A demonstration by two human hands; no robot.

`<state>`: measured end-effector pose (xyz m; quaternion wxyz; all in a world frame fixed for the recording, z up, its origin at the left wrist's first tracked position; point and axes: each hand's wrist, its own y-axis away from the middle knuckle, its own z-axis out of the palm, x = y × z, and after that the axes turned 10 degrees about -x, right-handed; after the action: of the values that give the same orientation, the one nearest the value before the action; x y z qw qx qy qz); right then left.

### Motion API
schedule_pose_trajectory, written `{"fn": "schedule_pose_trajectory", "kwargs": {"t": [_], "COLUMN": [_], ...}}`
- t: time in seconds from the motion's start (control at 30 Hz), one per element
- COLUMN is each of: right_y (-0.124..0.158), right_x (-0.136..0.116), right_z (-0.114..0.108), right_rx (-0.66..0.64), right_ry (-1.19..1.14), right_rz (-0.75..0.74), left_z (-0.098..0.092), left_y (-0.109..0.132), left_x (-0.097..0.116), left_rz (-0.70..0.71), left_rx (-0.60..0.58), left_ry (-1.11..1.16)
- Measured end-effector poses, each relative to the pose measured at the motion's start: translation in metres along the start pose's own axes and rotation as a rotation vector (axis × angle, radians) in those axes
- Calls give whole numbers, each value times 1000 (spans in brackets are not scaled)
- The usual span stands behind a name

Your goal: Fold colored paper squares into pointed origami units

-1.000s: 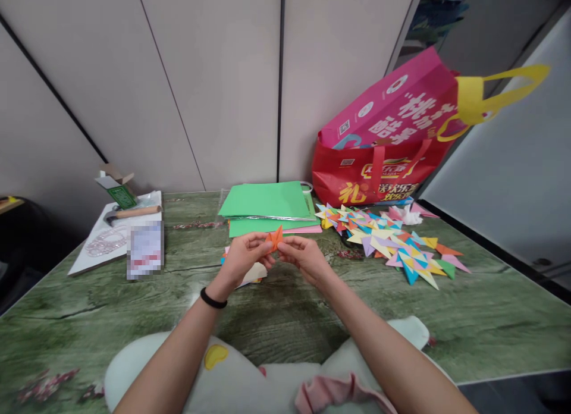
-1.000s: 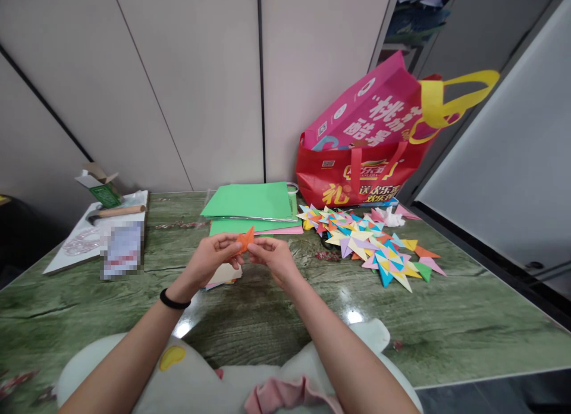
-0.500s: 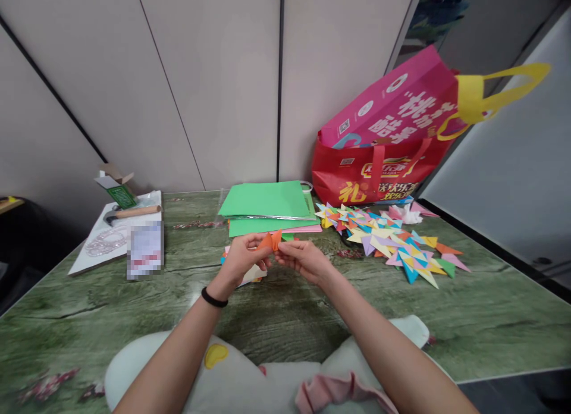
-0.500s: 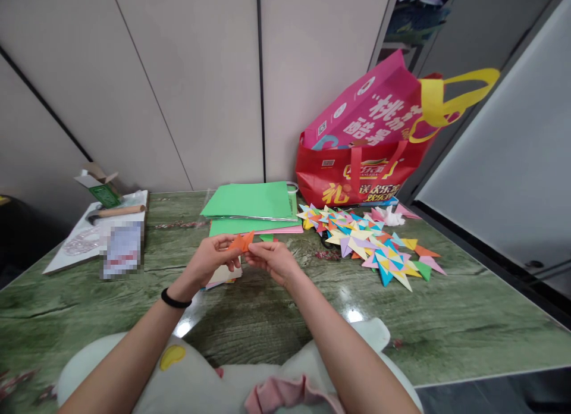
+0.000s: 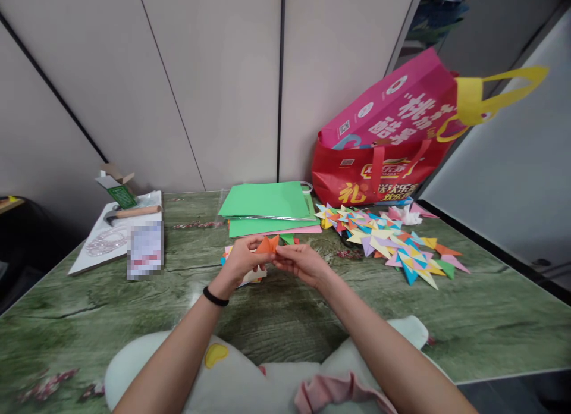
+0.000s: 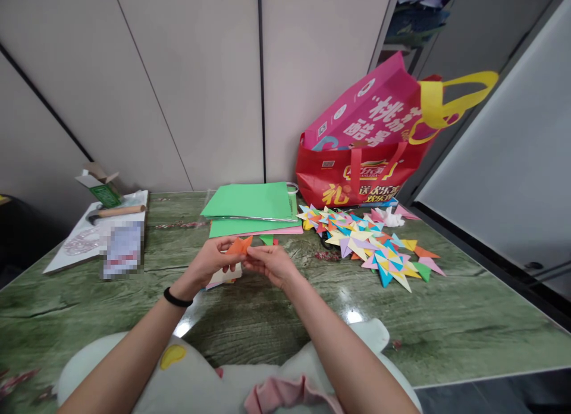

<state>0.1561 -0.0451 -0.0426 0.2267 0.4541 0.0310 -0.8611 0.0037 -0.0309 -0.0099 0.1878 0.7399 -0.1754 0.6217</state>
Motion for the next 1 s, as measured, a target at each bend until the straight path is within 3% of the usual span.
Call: {"fn": "schedule_pose_trajectory", "kwargs": {"t": [0.7, 0.87, 1.0], "right_y": [1, 2, 3], "right_x": [-1, -4, -5], "right_z": [5, 3, 4], "right_rx": [10, 5, -12], "right_ry": [-10, -44, -43], "right_rz": [-63, -50, -17], "left_z": [2, 0, 0], "left_y": [1, 4, 5], "left_x": [4, 10, 12], "left_rz": [6, 17, 48], "left_rx": [36, -9, 38], "left_ry": [43, 115, 137]}}
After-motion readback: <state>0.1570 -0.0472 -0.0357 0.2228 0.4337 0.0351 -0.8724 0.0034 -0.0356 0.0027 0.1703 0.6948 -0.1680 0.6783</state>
